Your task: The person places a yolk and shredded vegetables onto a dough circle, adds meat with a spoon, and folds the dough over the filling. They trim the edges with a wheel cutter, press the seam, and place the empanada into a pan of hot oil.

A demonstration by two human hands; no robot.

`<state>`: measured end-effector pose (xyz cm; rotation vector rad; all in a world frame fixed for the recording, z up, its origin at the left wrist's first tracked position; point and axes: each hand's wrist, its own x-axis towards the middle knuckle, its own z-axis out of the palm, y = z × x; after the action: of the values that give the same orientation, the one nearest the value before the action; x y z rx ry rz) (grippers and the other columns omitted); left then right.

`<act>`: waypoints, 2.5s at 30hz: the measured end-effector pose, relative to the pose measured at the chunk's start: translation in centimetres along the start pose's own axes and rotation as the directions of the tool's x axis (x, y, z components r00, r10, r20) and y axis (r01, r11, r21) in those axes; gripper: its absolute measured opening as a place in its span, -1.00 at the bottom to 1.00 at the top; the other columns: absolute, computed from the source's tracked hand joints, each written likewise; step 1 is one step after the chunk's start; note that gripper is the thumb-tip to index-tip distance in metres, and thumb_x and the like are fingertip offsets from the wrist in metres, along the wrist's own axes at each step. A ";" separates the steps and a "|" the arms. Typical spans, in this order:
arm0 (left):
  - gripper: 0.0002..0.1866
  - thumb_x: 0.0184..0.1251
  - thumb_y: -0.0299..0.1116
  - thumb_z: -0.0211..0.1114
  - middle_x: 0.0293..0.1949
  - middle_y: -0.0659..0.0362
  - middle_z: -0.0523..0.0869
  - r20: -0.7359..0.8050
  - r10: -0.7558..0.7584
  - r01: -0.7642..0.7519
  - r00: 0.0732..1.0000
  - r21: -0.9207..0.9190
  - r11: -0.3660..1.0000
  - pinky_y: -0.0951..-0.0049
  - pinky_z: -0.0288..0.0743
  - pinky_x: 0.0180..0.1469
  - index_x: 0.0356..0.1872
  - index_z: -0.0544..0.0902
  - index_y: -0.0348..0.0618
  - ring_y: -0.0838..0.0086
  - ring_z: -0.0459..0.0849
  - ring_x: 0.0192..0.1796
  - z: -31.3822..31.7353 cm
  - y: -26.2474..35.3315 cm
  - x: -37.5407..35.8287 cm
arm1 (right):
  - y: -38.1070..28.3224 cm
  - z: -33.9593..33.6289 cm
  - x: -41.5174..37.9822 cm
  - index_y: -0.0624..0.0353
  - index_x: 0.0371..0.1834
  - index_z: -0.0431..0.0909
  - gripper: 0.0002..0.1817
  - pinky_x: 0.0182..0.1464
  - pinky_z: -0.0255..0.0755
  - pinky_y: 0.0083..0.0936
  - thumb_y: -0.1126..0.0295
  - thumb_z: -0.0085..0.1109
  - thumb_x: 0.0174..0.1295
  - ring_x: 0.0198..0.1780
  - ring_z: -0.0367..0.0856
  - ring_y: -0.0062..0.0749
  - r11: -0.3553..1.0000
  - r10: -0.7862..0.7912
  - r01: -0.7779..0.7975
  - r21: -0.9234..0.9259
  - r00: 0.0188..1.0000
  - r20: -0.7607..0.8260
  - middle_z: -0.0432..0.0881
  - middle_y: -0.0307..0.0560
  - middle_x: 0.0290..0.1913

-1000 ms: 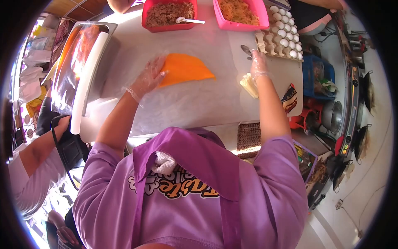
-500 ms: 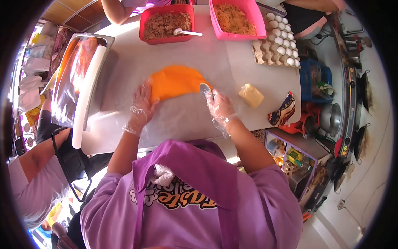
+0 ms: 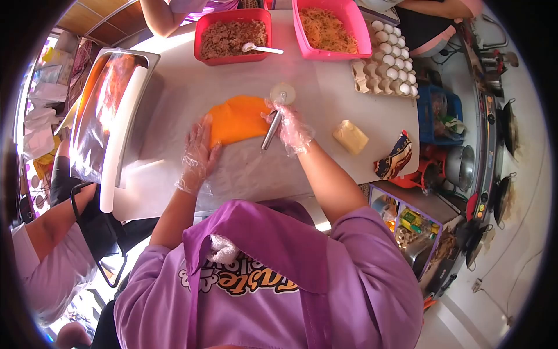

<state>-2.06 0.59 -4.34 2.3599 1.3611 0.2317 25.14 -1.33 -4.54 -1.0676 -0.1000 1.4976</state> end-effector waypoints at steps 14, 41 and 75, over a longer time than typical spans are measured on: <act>-0.26 0.38 -0.05 0.03 0.47 -0.03 0.14 -0.011 0.015 -0.015 1.000 0.004 1.000 -0.09 -0.05 0.46 0.50 0.01 -0.05 -0.11 0.14 0.45 0.8 -0.7 -0.3 | -3.8 3.3 -7.2 0.32 0.05 0.31 -0.64 0.00 0.39 -0.07 0.23 -0.09 0.38 -0.05 0.52 0.30 -0.114 -0.193 -0.040 -0.993 0.981 -0.017 0.58 0.35 -0.14; -0.27 0.41 -0.06 0.02 0.48 0.01 0.13 0.039 -0.029 0.030 0.999 -0.029 0.999 -0.01 -0.11 0.49 0.51 -0.02 -0.02 -0.02 0.11 0.48 -0.5 0.0 -0.2 | -3.4 4.4 -5.0 0.19 -0.06 0.26 -0.76 -0.12 0.45 -0.03 0.28 -0.08 0.36 -0.17 0.60 0.23 -0.330 -0.064 -0.057 -0.942 0.997 -0.037 0.62 0.24 -0.25; -0.29 0.43 -0.06 0.00 0.49 0.02 0.11 0.045 -0.021 0.023 0.999 -0.057 0.998 0.00 -0.09 0.49 0.50 0.00 -0.06 -0.04 0.12 0.47 -0.5 -0.5 -0.3 | -3.6 12.4 2.4 0.04 0.21 0.49 -0.37 0.07 0.43 -0.28 -0.15 -0.36 0.40 0.00 0.60 -0.10 -0.391 0.130 -0.019 -0.920 0.989 -0.075 0.57 0.04 0.14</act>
<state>-2.76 0.72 -4.07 2.2880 1.3414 0.2088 20.13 7.82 3.42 -2.4718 -1.8444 1.2627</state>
